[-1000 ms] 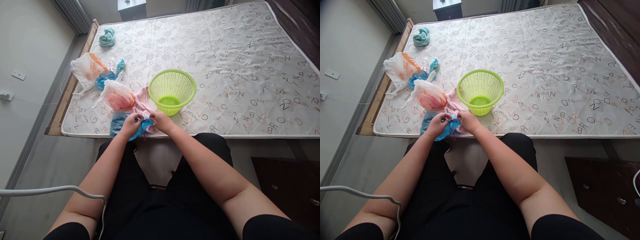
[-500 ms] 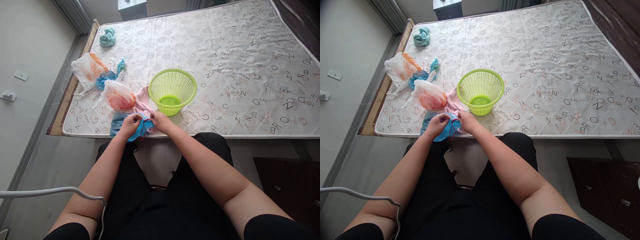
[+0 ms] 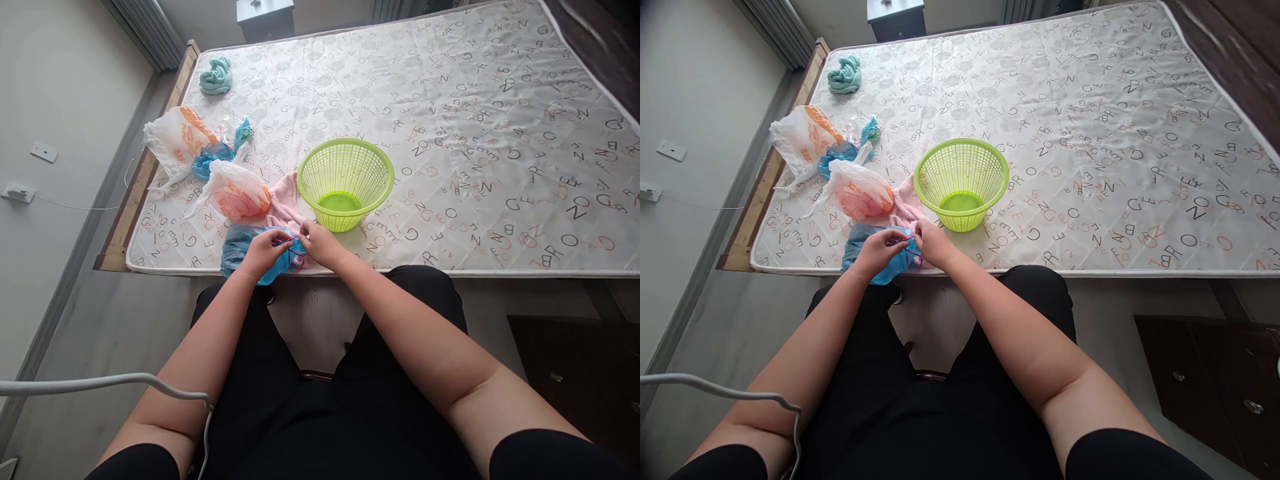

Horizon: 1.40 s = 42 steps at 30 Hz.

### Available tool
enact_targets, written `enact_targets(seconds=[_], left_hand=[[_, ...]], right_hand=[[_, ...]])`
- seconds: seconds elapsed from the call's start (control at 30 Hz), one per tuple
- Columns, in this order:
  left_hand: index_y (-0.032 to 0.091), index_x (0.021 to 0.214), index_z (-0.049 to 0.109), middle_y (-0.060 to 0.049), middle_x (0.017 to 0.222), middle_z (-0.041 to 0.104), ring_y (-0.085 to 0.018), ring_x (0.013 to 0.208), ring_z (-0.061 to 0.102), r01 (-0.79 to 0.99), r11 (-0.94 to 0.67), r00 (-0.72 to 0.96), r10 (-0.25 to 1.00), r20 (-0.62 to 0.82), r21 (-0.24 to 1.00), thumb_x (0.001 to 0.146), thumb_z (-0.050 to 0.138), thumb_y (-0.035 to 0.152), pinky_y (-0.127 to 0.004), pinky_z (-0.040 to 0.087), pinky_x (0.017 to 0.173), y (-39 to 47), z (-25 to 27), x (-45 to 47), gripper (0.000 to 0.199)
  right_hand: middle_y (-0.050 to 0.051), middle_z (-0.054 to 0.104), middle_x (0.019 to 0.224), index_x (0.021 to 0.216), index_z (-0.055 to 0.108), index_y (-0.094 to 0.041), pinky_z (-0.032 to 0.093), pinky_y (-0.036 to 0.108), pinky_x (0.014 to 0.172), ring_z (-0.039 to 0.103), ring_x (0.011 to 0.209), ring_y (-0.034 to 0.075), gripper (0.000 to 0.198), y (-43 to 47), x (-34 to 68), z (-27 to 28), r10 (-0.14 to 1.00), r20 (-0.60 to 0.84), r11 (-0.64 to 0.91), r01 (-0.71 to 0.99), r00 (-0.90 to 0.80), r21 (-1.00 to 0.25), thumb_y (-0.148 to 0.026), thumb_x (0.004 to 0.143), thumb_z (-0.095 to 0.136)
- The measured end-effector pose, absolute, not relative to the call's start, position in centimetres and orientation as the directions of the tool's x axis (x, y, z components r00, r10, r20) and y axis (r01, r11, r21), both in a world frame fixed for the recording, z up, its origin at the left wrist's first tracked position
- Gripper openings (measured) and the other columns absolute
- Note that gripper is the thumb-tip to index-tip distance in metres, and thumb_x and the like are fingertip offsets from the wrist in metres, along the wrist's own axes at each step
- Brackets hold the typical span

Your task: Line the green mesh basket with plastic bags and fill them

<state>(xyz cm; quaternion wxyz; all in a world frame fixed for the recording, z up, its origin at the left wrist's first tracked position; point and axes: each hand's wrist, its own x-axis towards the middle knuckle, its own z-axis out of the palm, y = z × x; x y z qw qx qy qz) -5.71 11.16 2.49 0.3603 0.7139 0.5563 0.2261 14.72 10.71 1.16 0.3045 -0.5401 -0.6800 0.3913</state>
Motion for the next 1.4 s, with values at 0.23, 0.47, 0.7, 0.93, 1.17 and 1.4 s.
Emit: enact_targets(seconds=[0.23,0.47,0.7,0.93,1.17,1.4], left_hand=[[0.022,0.095,0.078,-0.005,0.096,0.079,-0.022,0.089,0.071,0.605,-0.131,0.290,0.955,-0.064,0.785,0.085,0.078,0.058,-0.034,0.054,0.082,11.3,2.1,-5.8,0.037],[0.023,0.094,0.077,-0.005,0.097,0.080,-0.022,0.089,0.071,0.603,-0.098,0.282,0.955,-0.096,0.792,0.083,0.079,0.058,-0.035,0.055,0.085,11.4,1.9,-5.9,0.037],[0.024,0.096,0.076,-0.004,0.098,0.079,-0.022,0.091,0.071,0.606,-0.132,0.316,0.945,-0.085,0.785,0.084,0.080,0.052,-0.035,0.054,0.086,11.4,1.5,-6.1,0.031],[0.023,0.096,0.076,-0.004,0.097,0.078,-0.021,0.088,0.069,0.620,-0.103,0.312,0.942,-0.124,0.778,0.083,0.080,0.050,-0.033,0.053,0.082,11.4,1.9,-5.9,0.030],[0.023,0.099,0.077,-0.003,0.097,0.078,-0.017,0.080,0.064,0.651,-0.111,0.316,0.939,-0.135,0.751,0.085,0.079,0.051,-0.031,0.050,0.079,11.4,1.9,-6.1,0.031],[0.022,0.098,0.076,-0.003,0.095,0.078,-0.018,0.080,0.064,0.679,-0.135,0.318,0.940,-0.123,0.722,0.087,0.075,0.059,-0.030,0.050,0.078,11.3,1.8,-6.0,0.038]], right_hand=[[0.005,0.067,0.102,0.100,0.060,-0.021,0.049,0.034,0.087,0.060,0.092,0.020,0.019,10.8,14.6,1.1,0.958,0.071,0.193,0.441,-0.277,-0.877,-0.011,0.084,0.058],[0.006,0.069,0.099,0.088,0.064,-0.021,0.048,0.035,0.090,0.061,0.096,0.021,0.014,10.8,14.6,1.3,0.977,0.100,0.179,0.465,-0.190,-0.867,-0.012,0.091,0.053],[0.001,0.066,0.086,0.095,0.064,-0.020,0.042,0.028,0.074,0.057,0.078,0.017,0.012,10.7,14.6,1.7,0.976,-0.002,0.105,0.480,-0.218,-0.871,-0.013,0.085,0.059],[0.003,0.067,0.086,0.091,0.063,-0.021,0.042,0.031,0.077,0.059,0.082,0.018,0.009,10.5,14.8,2.1,0.986,0.044,0.122,0.512,-0.162,-0.850,-0.024,0.096,0.057],[0.004,0.067,0.097,0.096,0.058,-0.021,0.048,0.032,0.082,0.063,0.086,0.017,0.004,11.1,15.0,2.0,0.997,0.039,0.061,0.323,-0.074,-0.944,-0.023,0.091,0.058],[0.000,0.067,0.085,0.103,0.068,-0.021,0.040,0.028,0.072,0.059,0.080,0.016,0.017,10.7,14.9,1.9,0.916,0.009,0.210,0.461,-0.401,-0.862,-0.033,0.091,0.072]])
